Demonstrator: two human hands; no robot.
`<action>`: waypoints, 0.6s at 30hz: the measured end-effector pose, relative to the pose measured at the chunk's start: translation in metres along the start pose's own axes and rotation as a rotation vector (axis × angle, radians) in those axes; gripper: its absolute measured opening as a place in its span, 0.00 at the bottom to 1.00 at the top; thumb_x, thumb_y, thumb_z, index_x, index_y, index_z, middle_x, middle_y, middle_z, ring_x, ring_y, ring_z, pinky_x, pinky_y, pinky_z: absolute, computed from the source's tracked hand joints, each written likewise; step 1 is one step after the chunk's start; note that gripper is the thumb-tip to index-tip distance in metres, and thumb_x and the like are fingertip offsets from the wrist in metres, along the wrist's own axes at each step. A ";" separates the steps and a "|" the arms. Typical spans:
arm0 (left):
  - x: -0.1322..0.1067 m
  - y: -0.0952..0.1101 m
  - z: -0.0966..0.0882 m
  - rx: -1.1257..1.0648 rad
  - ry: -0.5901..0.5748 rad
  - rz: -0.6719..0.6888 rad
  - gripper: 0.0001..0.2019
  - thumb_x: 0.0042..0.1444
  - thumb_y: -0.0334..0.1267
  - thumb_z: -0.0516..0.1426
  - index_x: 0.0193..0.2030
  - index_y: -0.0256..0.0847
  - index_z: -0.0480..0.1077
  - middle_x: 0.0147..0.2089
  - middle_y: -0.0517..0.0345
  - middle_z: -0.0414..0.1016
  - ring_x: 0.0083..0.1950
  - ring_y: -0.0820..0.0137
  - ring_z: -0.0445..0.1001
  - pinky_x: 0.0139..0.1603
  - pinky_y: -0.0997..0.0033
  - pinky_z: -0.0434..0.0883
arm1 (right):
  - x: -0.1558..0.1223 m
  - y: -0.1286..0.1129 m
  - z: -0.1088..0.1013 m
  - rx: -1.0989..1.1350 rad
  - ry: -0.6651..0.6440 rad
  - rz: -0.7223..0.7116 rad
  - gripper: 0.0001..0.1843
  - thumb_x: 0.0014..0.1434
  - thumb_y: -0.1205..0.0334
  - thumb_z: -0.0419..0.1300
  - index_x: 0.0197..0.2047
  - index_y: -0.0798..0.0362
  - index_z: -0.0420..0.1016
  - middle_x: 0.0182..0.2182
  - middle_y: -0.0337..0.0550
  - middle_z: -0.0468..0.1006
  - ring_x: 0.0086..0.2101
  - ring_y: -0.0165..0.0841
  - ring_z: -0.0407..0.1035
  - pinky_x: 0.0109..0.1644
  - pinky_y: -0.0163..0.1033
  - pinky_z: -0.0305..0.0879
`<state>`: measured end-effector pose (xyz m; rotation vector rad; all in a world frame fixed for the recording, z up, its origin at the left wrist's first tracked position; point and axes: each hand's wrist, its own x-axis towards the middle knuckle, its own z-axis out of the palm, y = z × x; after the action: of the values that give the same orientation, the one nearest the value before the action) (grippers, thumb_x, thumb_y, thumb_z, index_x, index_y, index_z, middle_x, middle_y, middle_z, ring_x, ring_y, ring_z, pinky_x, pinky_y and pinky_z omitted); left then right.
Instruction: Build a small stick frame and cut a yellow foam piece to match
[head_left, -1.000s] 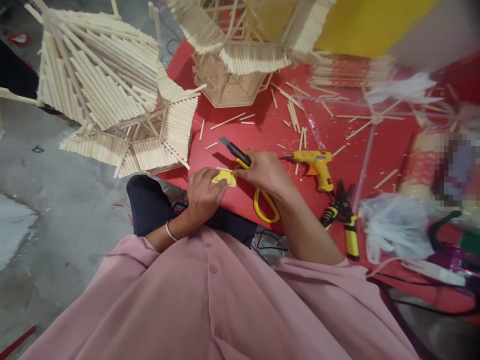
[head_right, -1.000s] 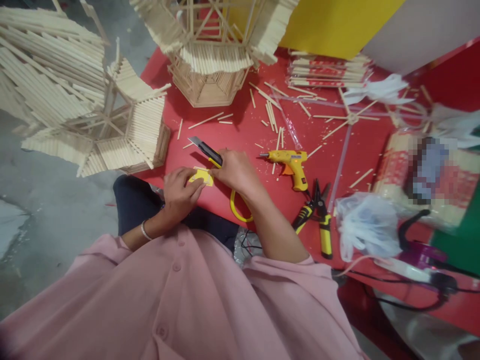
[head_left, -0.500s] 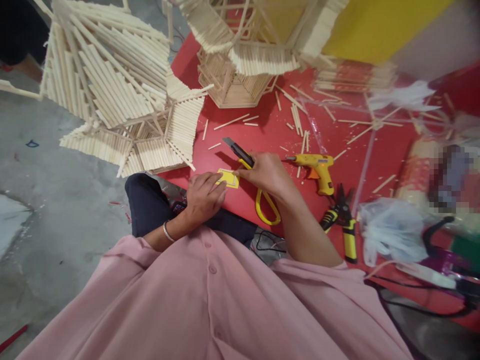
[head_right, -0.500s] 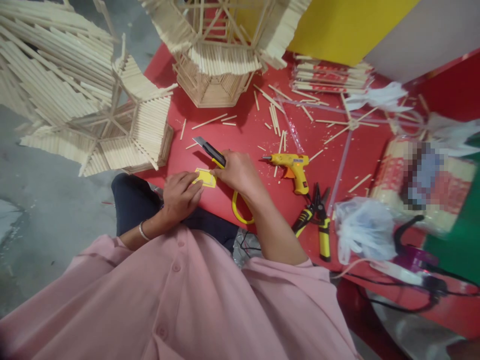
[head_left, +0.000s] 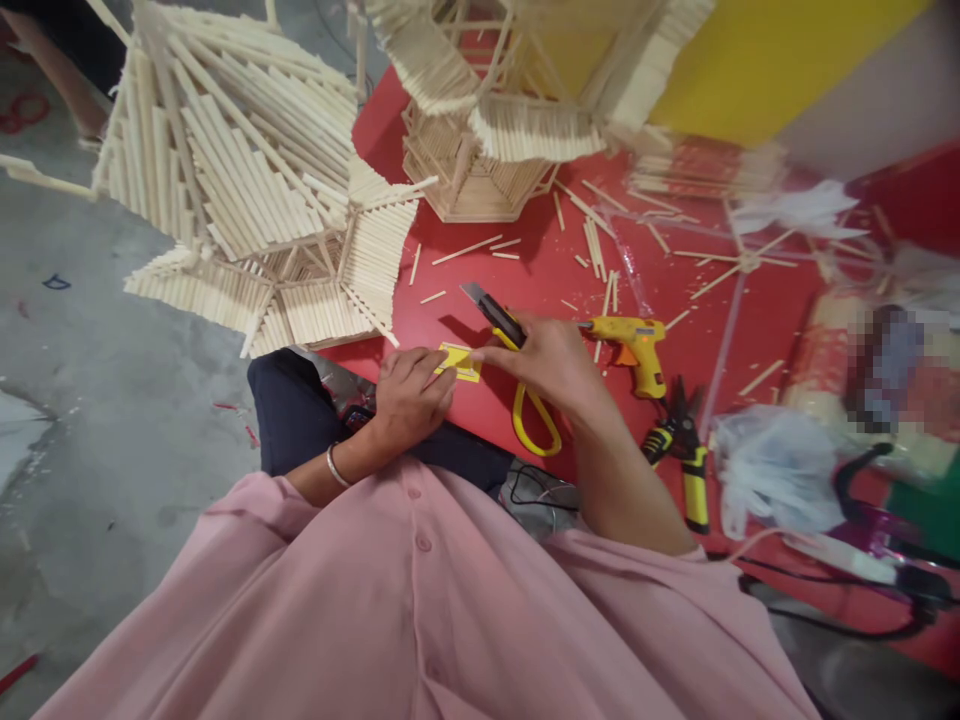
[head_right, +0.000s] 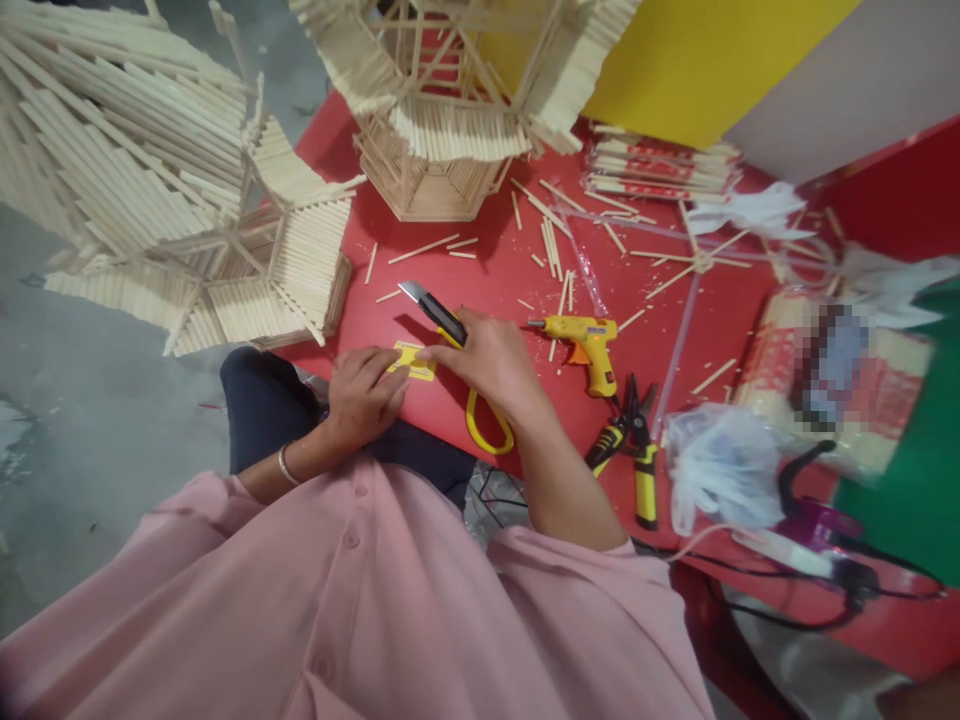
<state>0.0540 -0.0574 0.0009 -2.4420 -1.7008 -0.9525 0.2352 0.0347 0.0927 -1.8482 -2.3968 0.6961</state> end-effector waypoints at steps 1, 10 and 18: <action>0.000 0.000 0.000 -0.001 -0.004 0.004 0.09 0.64 0.39 0.56 0.45 0.44 0.77 0.51 0.49 0.81 0.53 0.59 0.75 0.52 0.54 0.63 | -0.005 0.001 -0.003 -0.074 0.018 0.010 0.26 0.58 0.37 0.61 0.43 0.53 0.78 0.29 0.46 0.80 0.28 0.37 0.69 0.31 0.37 0.50; 0.001 -0.002 -0.002 -0.023 0.016 0.043 0.08 0.62 0.36 0.55 0.46 0.44 0.75 0.51 0.53 0.81 0.53 0.61 0.75 0.54 0.55 0.64 | -0.045 0.002 -0.015 -0.546 0.104 -0.299 0.22 0.71 0.50 0.47 0.51 0.51 0.78 0.32 0.48 0.78 0.33 0.36 0.68 0.32 0.40 0.42; 0.006 -0.001 -0.006 -0.013 0.070 0.093 0.08 0.62 0.33 0.56 0.46 0.43 0.73 0.49 0.53 0.81 0.51 0.60 0.75 0.51 0.56 0.65 | -0.037 0.001 -0.007 -0.655 0.112 -0.419 0.18 0.70 0.64 0.48 0.52 0.49 0.78 0.31 0.46 0.76 0.31 0.35 0.63 0.36 0.43 0.43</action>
<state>0.0517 -0.0541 0.0078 -2.4413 -1.5492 -1.0282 0.2495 0.0027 0.1078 -1.3641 -3.0088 -0.2498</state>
